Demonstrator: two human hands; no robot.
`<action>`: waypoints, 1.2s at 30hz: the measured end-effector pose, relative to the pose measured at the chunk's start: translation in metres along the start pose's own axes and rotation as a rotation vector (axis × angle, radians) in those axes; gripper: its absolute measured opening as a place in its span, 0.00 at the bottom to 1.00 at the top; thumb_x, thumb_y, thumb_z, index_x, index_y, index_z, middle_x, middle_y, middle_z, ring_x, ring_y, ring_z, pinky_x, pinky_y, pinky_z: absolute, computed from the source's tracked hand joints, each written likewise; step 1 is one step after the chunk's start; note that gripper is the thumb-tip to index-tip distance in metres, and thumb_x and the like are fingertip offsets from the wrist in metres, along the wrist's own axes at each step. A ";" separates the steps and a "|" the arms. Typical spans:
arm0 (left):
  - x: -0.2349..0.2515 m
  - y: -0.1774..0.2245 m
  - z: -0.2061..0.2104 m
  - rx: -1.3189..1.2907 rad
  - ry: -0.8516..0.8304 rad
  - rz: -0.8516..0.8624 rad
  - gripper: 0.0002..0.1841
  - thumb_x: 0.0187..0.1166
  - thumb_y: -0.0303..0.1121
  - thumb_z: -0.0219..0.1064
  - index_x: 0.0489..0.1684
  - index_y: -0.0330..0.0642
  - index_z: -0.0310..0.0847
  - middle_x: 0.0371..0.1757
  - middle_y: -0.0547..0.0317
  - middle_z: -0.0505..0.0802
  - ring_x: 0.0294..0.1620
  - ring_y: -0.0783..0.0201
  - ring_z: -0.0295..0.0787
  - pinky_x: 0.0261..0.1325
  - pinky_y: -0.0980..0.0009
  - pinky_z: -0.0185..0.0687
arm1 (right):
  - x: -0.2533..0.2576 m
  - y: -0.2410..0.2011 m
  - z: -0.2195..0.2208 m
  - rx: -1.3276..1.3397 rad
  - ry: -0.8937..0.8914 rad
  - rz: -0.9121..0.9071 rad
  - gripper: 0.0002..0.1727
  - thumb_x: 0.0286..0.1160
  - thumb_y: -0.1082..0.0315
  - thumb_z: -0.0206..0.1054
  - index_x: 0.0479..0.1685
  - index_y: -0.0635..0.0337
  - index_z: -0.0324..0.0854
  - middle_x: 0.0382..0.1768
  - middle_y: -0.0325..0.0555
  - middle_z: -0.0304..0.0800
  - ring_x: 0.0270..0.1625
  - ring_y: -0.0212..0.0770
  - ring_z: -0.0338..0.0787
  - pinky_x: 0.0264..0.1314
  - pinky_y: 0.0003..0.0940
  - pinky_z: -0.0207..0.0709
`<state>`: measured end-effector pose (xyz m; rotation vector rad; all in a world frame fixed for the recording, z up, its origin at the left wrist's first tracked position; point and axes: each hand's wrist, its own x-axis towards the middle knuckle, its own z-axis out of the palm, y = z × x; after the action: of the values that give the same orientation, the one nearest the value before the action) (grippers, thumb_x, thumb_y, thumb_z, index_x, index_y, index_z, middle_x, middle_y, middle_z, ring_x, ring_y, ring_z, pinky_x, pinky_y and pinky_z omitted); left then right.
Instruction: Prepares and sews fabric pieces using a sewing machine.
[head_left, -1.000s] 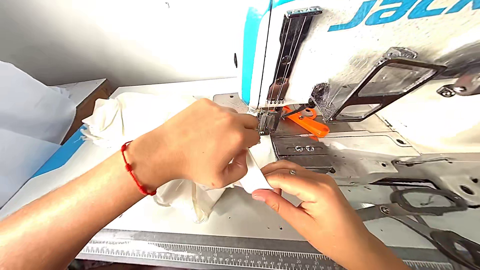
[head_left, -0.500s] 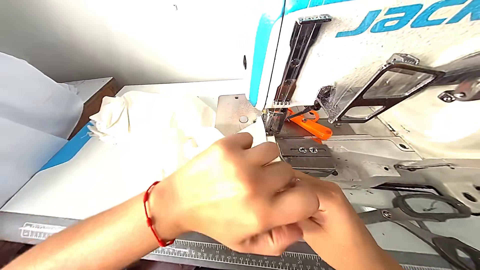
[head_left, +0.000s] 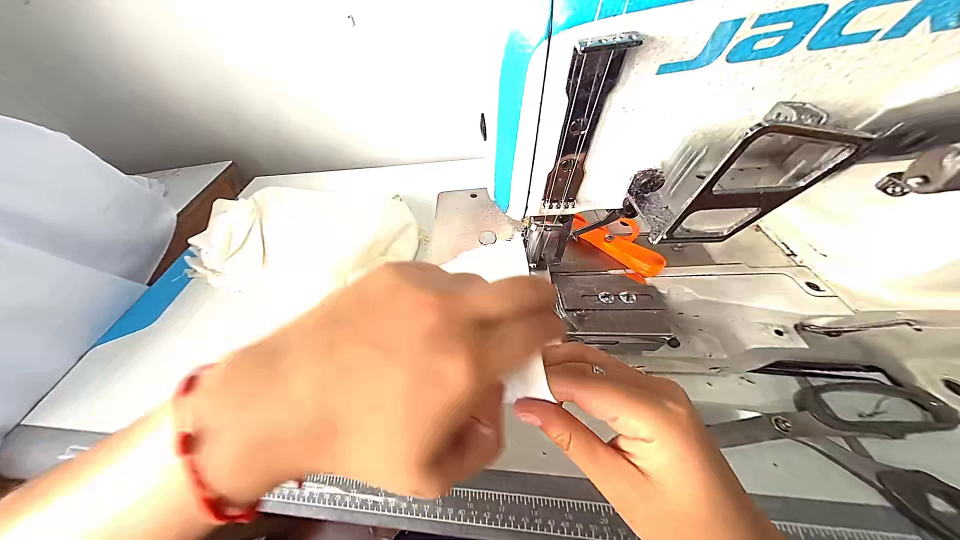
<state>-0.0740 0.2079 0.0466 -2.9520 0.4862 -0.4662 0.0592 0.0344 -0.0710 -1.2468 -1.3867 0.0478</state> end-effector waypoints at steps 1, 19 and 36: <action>0.012 0.003 0.010 -0.037 -0.006 0.086 0.17 0.73 0.39 0.57 0.49 0.46 0.91 0.54 0.61 0.94 0.41 0.68 0.91 0.32 0.70 0.82 | -0.002 0.000 -0.001 -0.005 -0.001 0.005 0.14 0.83 0.60 0.68 0.34 0.63 0.88 0.38 0.41 0.93 0.51 0.24 0.90 0.55 0.16 0.82; 0.031 -0.027 0.021 -0.015 0.064 0.161 0.10 0.63 0.37 0.57 0.13 0.50 0.79 0.22 0.70 0.79 0.22 0.74 0.73 0.19 0.73 0.57 | 0.000 0.007 -0.007 -0.024 0.006 0.021 0.14 0.80 0.59 0.71 0.33 0.61 0.88 0.36 0.39 0.93 0.46 0.23 0.89 0.51 0.14 0.82; 0.003 0.024 0.062 0.329 0.282 -0.099 0.15 0.79 0.23 0.57 0.37 0.44 0.94 0.38 0.61 0.94 0.27 0.63 0.78 0.30 0.67 0.63 | -0.024 -0.014 -0.001 -0.212 0.083 0.027 0.04 0.79 0.65 0.72 0.40 0.55 0.86 0.42 0.35 0.96 0.60 0.26 0.87 0.72 0.30 0.65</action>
<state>-0.0592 0.1880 -0.0153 -2.6118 0.2579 -0.8875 0.0444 0.0117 -0.0780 -1.4267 -1.3289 -0.1341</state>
